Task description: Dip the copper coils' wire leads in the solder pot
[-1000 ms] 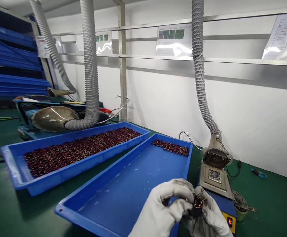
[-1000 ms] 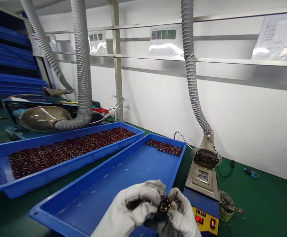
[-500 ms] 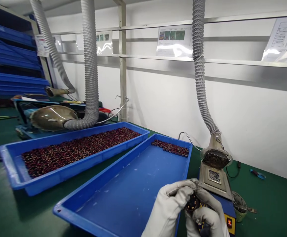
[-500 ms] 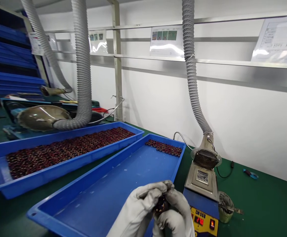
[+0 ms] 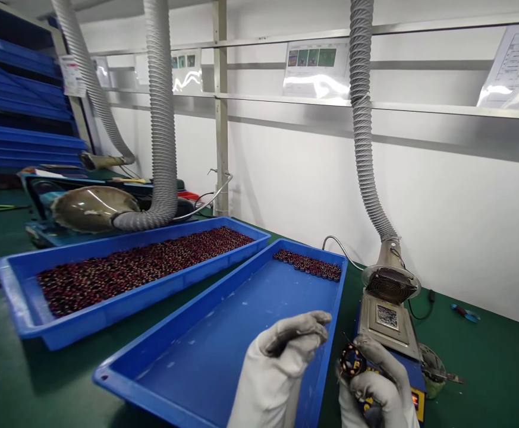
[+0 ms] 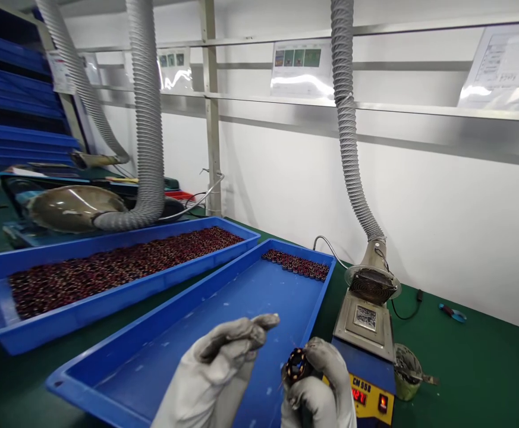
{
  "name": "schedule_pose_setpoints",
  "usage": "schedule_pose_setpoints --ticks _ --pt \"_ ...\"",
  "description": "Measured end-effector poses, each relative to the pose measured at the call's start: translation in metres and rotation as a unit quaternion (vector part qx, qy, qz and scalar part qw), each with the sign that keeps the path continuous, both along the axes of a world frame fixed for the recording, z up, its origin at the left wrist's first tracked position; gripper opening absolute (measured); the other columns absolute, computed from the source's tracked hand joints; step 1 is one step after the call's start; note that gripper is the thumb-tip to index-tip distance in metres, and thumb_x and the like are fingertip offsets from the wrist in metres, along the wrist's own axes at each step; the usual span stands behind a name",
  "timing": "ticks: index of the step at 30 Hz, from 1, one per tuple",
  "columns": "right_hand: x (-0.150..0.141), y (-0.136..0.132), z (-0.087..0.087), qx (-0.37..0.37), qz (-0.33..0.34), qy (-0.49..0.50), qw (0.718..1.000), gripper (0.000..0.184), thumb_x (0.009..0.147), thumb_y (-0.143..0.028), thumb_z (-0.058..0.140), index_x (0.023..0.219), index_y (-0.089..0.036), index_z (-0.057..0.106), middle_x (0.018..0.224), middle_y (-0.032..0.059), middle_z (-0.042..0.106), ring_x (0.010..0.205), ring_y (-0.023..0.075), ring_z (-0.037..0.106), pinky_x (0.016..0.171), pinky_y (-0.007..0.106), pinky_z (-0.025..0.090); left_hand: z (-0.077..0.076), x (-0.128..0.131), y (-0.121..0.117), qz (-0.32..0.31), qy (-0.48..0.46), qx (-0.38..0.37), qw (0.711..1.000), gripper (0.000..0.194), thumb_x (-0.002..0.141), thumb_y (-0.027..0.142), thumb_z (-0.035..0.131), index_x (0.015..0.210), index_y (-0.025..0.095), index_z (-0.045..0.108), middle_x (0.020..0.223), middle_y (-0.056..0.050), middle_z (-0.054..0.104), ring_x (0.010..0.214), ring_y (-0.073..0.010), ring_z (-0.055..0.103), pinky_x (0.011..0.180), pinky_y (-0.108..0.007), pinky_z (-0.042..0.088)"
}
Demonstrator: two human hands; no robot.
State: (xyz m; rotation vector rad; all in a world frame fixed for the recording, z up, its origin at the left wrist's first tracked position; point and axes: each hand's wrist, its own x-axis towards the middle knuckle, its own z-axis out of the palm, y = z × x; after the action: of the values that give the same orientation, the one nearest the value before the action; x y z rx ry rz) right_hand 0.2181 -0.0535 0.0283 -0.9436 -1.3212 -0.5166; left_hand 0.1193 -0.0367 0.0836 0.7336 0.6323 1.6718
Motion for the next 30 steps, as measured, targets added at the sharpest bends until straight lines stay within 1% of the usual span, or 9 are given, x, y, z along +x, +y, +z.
schedule_pose_setpoints --ticks 3,5,8,11,13,17,20,25,30 --pt "-0.002 0.0 -0.001 0.003 0.008 0.004 1.0 0.019 0.072 -0.009 0.056 0.06 -0.021 0.048 0.093 0.0013 0.057 0.086 0.0126 0.057 0.07 0.019 0.045 0.007 -0.002 -0.001 -0.107 0.094 -0.026 0.989 0.029 0.043 0.007 0.065 0.069 0.019 0.07 0.068 -0.001 0.071 0.052 -0.0114 0.059 0.048 -0.019 0.046" --pt "-0.004 0.001 -0.001 -0.001 0.007 -0.004 1.0 0.019 0.074 -0.011 0.054 0.059 -0.021 0.048 0.093 0.0014 0.057 0.087 0.0132 0.057 0.071 0.021 0.045 0.01 -0.001 -0.002 -0.152 0.156 -0.054 0.975 0.023 0.045 0.008 0.064 0.066 0.016 0.07 0.064 -0.002 0.07 0.053 -0.0111 0.058 0.05 -0.018 0.045" --pt "-0.008 0.001 -0.002 -0.006 0.001 -0.008 1.0 0.018 0.075 -0.014 0.052 0.059 -0.022 0.049 0.091 0.0009 0.057 0.085 0.0135 0.057 0.069 0.021 0.045 0.006 0.0 0.001 -0.11 0.133 -0.054 0.984 0.01 0.049 0.01 0.062 0.057 0.015 0.068 0.058 -0.002 0.069 0.057 -0.0129 0.061 0.056 -0.019 0.048" --pt "-0.009 0.0 -0.002 -0.022 0.0 0.007 1.0 0.019 0.072 -0.012 0.057 0.059 -0.022 0.048 0.091 0.0 0.057 0.081 0.0118 0.058 0.067 0.019 0.044 -0.002 -0.007 0.007 -0.041 0.066 -0.017 0.997 0.013 0.052 0.012 0.063 0.063 0.017 0.068 0.065 -0.001 0.071 0.061 -0.0126 0.063 0.059 -0.018 0.049" --pt "-0.007 -0.002 -0.002 -0.04 -0.003 0.019 0.999 0.018 0.07 -0.012 0.058 0.059 -0.022 0.048 0.09 0.0004 0.058 0.077 0.0112 0.059 0.062 0.017 0.044 -0.002 -0.012 0.01 -0.052 0.078 -0.005 0.996 0.02 0.052 0.012 0.065 0.071 0.019 0.069 0.067 0.001 0.071 0.061 -0.0117 0.062 0.057 -0.017 0.048" --pt "-0.006 -0.003 -0.003 -0.041 -0.001 0.025 0.999 0.018 0.071 -0.015 0.058 0.058 -0.023 0.048 0.089 0.0011 0.059 0.077 0.0123 0.059 0.063 0.018 0.045 0.01 -0.014 0.004 -0.137 0.214 -0.036 0.967 0.022 0.054 0.012 0.065 0.075 0.016 0.069 0.069 -0.001 0.071 0.063 -0.0126 0.062 0.056 -0.018 0.047" --pt "-0.007 -0.003 -0.002 -0.047 -0.011 0.021 0.999 0.017 0.071 -0.016 0.058 0.059 -0.023 0.049 0.089 0.001 0.058 0.075 0.0118 0.059 0.063 0.018 0.044 0.017 -0.01 -0.002 -0.123 0.231 -0.06 0.963 0.014 0.055 0.014 0.065 0.069 0.015 0.068 0.067 -0.002 0.071 0.065 -0.0148 0.063 0.059 -0.02 0.049" --pt "-0.012 -0.005 0.002 -0.07 0.008 0.056 0.996 0.019 0.07 -0.014 0.06 0.058 -0.022 0.047 0.086 0.0023 0.059 0.072 0.0126 0.058 0.062 0.02 0.044 0.004 -0.007 0.005 -0.087 0.135 -0.047 0.986 0.019 0.055 0.015 0.069 0.074 0.014 0.068 0.064 -0.001 0.071 0.064 -0.0134 0.064 0.061 -0.019 0.051" --pt "-0.014 -0.003 -0.002 -0.117 0.103 0.171 0.973 0.02 0.068 -0.019 0.064 0.061 -0.021 0.045 0.085 0.0044 0.06 0.075 0.0157 0.059 0.063 0.024 0.046 -0.012 -0.019 0.02 -0.002 0.016 0.001 1.0 0.018 0.06 0.024 0.072 0.076 0.019 0.068 0.07 0.002 0.073 0.07 -0.0115 0.066 0.068 -0.015 0.052"
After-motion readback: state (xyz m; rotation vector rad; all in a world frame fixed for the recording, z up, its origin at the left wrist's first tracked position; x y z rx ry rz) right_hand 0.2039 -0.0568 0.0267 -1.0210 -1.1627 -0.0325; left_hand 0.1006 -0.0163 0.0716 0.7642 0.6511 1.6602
